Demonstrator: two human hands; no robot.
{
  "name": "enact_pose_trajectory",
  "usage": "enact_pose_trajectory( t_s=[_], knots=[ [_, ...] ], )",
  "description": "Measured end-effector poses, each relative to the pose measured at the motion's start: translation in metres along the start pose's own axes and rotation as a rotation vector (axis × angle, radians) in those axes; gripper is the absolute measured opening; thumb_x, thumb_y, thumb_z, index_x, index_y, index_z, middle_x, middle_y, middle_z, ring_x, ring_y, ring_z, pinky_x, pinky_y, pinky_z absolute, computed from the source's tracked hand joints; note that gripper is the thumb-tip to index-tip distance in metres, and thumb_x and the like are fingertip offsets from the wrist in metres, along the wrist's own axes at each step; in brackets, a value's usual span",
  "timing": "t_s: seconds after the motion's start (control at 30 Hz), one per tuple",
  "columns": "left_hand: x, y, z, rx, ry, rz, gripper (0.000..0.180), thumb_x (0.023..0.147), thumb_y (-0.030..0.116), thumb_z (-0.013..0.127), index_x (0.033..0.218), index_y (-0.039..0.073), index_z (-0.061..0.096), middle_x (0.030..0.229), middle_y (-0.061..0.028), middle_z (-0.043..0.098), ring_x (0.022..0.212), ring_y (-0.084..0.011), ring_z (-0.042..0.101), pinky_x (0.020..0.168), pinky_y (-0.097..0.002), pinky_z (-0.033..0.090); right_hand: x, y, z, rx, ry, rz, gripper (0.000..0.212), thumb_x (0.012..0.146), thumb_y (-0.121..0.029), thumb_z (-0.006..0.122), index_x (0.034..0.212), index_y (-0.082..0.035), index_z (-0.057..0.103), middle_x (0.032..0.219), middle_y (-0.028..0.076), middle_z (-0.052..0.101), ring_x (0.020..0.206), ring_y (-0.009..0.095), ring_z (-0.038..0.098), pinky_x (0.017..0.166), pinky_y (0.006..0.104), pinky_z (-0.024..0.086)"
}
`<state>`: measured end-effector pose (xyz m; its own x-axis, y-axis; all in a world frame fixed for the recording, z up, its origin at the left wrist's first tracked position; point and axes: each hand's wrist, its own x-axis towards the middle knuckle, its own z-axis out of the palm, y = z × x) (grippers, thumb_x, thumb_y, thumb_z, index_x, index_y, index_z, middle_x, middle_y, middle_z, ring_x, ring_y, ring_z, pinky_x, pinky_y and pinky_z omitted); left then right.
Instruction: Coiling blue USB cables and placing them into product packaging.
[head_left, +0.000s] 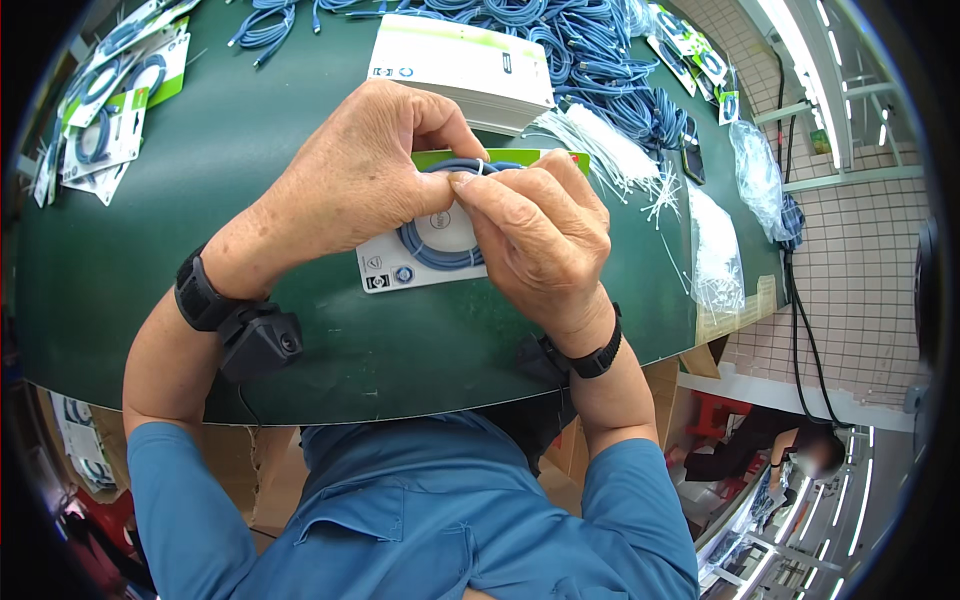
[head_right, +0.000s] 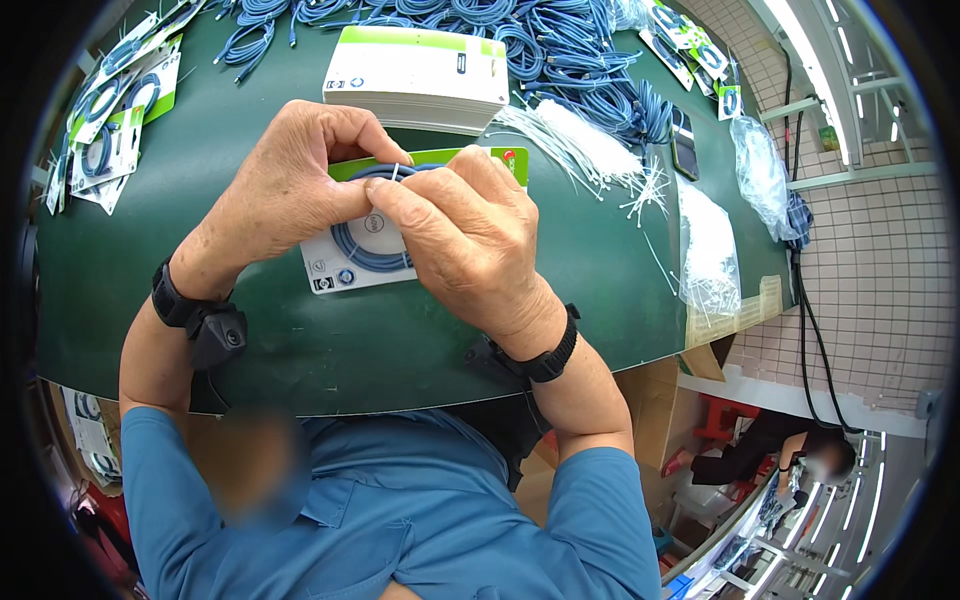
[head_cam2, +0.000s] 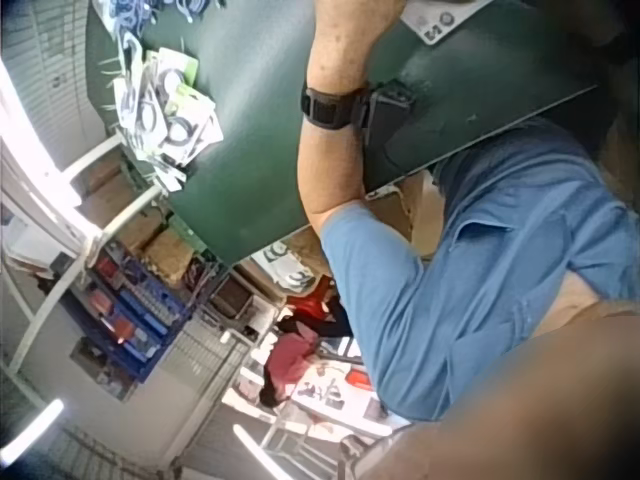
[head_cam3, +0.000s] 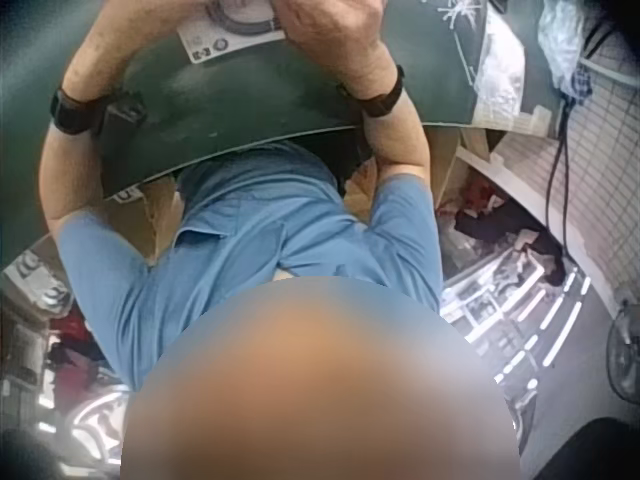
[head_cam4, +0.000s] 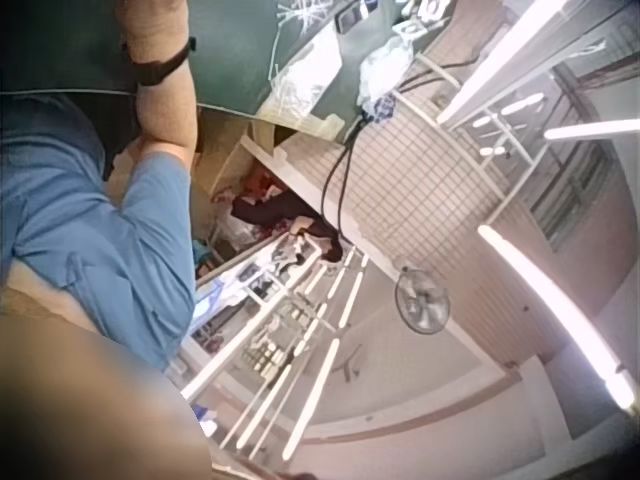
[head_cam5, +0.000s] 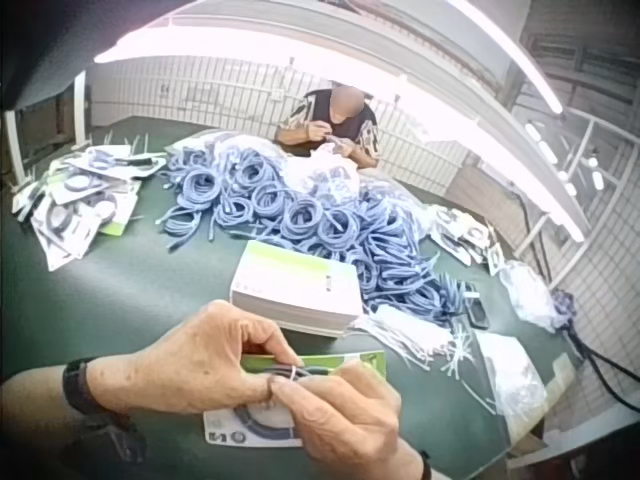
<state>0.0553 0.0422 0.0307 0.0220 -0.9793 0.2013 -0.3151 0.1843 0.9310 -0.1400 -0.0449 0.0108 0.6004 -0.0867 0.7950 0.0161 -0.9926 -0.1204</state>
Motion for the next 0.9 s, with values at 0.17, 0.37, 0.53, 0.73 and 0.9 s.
enact_pose_trajectory(
  t_s=[0.17, 0.37, 0.53, 0.73, 0.9],
  knots=[
    [0.002, -0.003, -0.001, -0.028, -0.043, -0.047, 0.017, 0.087, 0.002, 0.073, 0.103, -0.005, 0.074, 0.093, -0.0037, 0.074, 0.087, -0.0052, 0.066, 0.077, -0.0235, 0.056, 0.001, 0.000, -0.001, -0.021, -0.019, 0.001, 0.034, 0.075, 0.007, 0.086, 0.105, -0.007, 0.077, 0.088, 0.006, 0.073, 0.070, 0.020, 0.061, 0.059, 0.0323, 0.049],
    [0.002, -0.003, 0.002, 0.012, -0.019, -0.005, 0.017, 0.086, 0.000, 0.069, 0.103, -0.005, 0.073, 0.092, -0.0032, 0.073, 0.086, -0.0058, 0.065, 0.076, -0.0237, 0.055, 0.000, 0.004, 0.000, 0.104, 0.006, 0.057, 0.031, 0.074, 0.005, 0.086, 0.101, -0.007, 0.078, 0.085, 0.006, 0.071, 0.070, 0.021, 0.062, 0.058, 0.0324, 0.049],
    [0.003, -0.004, -0.002, -0.075, -0.065, -0.060, 0.019, 0.085, -0.002, 0.066, 0.102, -0.005, 0.073, 0.091, -0.0037, 0.073, 0.087, -0.0066, 0.065, 0.077, -0.0242, 0.055, 0.003, 0.002, -0.006, 0.053, -0.079, 0.030, 0.027, 0.073, 0.004, 0.086, 0.096, -0.007, 0.078, 0.083, 0.005, 0.069, 0.069, 0.020, 0.061, 0.058, 0.0322, 0.049],
    [0.004, -0.008, 0.004, -0.074, -0.011, -0.030, 0.023, 0.081, 0.000, 0.063, 0.099, -0.007, 0.074, 0.086, -0.0103, 0.074, 0.079, -0.0111, 0.067, 0.072, -0.0286, 0.056, 0.002, 0.003, -0.005, -0.026, -0.083, 0.014, 0.026, 0.073, 0.003, 0.087, 0.094, -0.008, 0.076, 0.087, 0.005, 0.071, 0.068, 0.019, 0.063, 0.059, 0.0314, 0.052],
    [0.003, -0.004, 0.001, -0.034, 0.006, -0.021, 0.025, 0.082, -0.001, 0.061, 0.101, -0.003, 0.077, 0.088, -0.0089, 0.075, 0.082, -0.0137, 0.068, 0.078, -0.0304, 0.059, 0.002, 0.008, -0.012, 0.246, 0.056, 0.310, 0.037, 0.078, -0.001, 0.089, 0.111, -0.011, 0.075, 0.100, 0.005, 0.078, 0.076, 0.022, 0.071, 0.069, 0.0317, 0.060]
  ],
)
